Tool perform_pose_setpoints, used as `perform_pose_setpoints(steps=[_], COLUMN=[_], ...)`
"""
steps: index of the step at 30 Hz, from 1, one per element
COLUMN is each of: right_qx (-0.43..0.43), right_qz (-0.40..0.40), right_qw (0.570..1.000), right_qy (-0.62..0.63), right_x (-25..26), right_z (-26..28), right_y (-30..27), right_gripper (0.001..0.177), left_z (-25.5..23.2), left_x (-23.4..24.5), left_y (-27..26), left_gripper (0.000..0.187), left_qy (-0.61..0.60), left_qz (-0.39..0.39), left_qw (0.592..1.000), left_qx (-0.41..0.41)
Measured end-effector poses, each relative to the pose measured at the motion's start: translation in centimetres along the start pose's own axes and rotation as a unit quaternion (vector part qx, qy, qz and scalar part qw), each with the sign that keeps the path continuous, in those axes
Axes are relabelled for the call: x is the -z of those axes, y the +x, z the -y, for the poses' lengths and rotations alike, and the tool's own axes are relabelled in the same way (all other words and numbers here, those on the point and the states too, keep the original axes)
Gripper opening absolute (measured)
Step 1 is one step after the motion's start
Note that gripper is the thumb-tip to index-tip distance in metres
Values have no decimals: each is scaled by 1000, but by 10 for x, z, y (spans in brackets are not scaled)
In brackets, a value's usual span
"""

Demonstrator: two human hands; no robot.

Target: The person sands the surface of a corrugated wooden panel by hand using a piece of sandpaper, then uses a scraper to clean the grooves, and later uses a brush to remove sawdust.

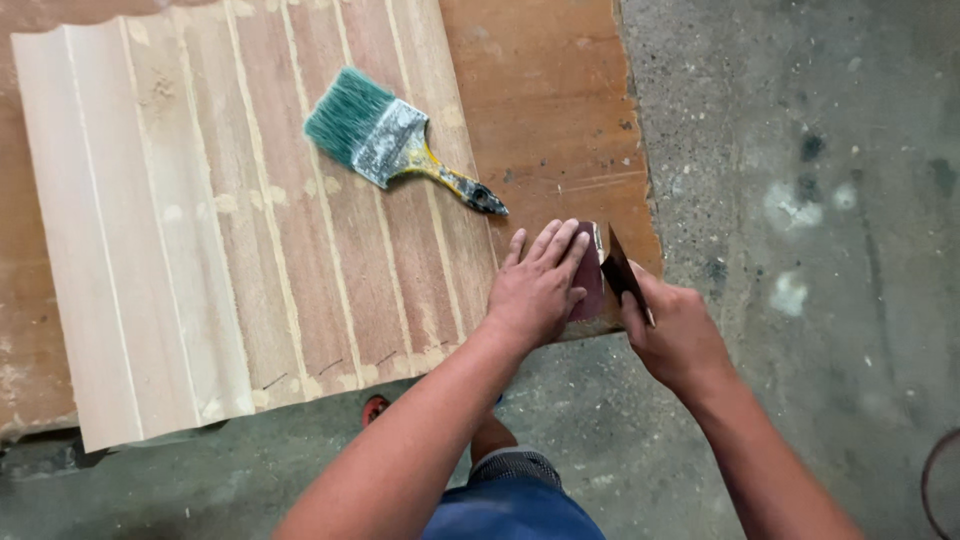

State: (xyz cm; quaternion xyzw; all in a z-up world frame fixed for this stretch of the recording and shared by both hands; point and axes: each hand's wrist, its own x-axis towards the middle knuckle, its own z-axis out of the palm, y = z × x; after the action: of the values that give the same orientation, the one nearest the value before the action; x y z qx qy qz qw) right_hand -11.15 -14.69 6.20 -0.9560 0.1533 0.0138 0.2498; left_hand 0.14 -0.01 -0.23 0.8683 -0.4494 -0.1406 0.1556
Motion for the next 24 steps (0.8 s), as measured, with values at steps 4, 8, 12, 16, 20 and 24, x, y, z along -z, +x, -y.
perform_pose_setpoints(steps=[4,8,12,16,20,24], right_qx=[0,-13,-84,-64,-48,-7], right_qz=[-7,-11,33,-35,-57,-68], right_qw=[1000,1000,996,996,997,997], right_qy=[9,13,-11,-42,26,41], right_x=[1,2,17,29,9,-1], right_z=[0,3,3,-27,-16,-15], right_y=[-7,-31,-59,-15,41,53], right_gripper=[43,42,25,26,30,25], left_z=[0,2,0,-1,-1,0], left_x=[-1,-3,1,5,7,5], left_y=[1,2,2,1,3,2], left_gripper=[75,74,74,74,74,74], left_qy=[4,8,-1,-2,14,6], left_qz=[-1,-6,-1,14,11,16], left_qw=[1000,1000,1000,1000,1000,1000], left_qx=[-2,-5,-1,-4,0,3])
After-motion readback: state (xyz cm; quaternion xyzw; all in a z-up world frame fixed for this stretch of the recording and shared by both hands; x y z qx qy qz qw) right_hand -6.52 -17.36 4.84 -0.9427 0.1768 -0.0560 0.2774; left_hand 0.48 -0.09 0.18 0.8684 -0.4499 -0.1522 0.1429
